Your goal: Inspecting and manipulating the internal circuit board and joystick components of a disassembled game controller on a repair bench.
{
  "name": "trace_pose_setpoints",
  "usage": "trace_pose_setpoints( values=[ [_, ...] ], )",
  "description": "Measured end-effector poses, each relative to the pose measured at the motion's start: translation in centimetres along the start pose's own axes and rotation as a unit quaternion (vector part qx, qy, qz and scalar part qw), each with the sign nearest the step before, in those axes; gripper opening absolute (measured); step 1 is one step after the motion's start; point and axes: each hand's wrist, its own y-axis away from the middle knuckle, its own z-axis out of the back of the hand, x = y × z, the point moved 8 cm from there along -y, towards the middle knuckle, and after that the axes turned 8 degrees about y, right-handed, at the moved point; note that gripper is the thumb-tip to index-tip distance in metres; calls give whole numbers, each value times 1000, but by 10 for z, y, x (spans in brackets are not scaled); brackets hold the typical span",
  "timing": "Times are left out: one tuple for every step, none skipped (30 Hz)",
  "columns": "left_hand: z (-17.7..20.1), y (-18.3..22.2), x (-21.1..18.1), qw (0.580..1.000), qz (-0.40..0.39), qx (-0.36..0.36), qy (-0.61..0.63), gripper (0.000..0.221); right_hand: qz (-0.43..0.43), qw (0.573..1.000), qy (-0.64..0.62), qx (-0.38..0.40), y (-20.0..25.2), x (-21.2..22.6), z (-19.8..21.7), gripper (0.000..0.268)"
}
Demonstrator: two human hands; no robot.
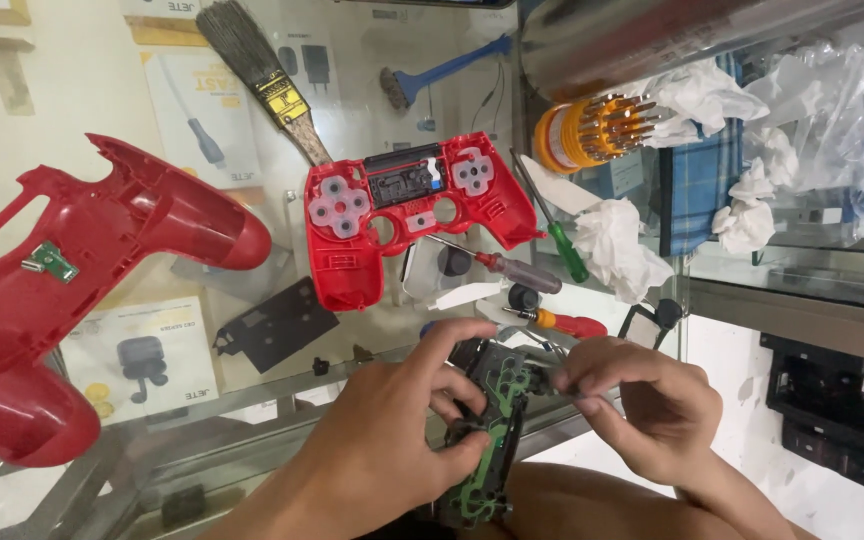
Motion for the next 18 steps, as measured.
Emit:
trace_pose_setpoints(
  values=[
    [0, 0, 0, 1000, 0, 0, 1, 78, 0, 1000, 0, 1, -1, 0, 0, 6],
    [0, 0, 1, 1000, 2, 2, 1, 78, 17, 999, 45, -8, -1, 2, 2, 6],
    [-1, 0, 1, 1000, 5, 5, 2, 78, 34, 995, 90, -17, -2, 5, 3, 6],
    [-1, 0, 2, 1000, 5, 5, 3, 78, 34, 995, 90, -16, -4, 6, 2, 6],
    [-1, -1, 2, 1000, -2, 1, 4, 77, 39, 996, 76, 3, -7, 8, -2, 5],
    [0, 0, 2, 1000, -9, -3, 4, 76, 44, 997, 62, 22, -9, 10, -6, 4],
    [0, 0, 2, 1000, -9, -4, 6, 76, 44, 997, 62, 24, -11, 11, -8, 4],
    [0, 1, 3, 1000, -2, -7, 7, 76, 46, 996, 74, 32, -11, 12, -11, 4],
    [1, 1, 4, 1000, 4, -9, 8, 76, 48, 994, 87, 41, -12, 13, -14, 5],
    [2, 2, 2, 1000, 4, -10, 10, 76, 48, 994, 87, 43, -15, 13, -16, 5],
    [1, 2, 2, 1000, 14, 1, 16, 75, 69, 991, 111, 42, -17, 17, -18, 6],
    [1, 3, 2, 999, 23, 11, 21, 74, 90, 986, 136, 42, -19, 21, -20, 8],
    [0, 2, 4, 999, 23, 11, 23, 74, 89, 986, 136, 44, -20, 22, -20, 8],
    [0, 2, 4, 1000, 9, 4, 25, 74, 87, 983, 155, 48, -21, 22, -20, 7],
    [0, 2, 4, 1000, -6, -3, 27, 74, 86, 979, 175, 53, -21, 22, -20, 6],
    [0, 1, 6, 1000, -6, -3, 28, 74, 86, 979, 175, 54, -22, 23, -19, 6],
    [0, 1, 5, 999, -15, -5, 28, 74, 63, 979, 178, 77, -23, 19, -20, 8],
    [-1, 1, 5, 999, -22, -7, 28, 74, 40, 978, 180, 100, -23, 16, -21, 11]
  ],
)
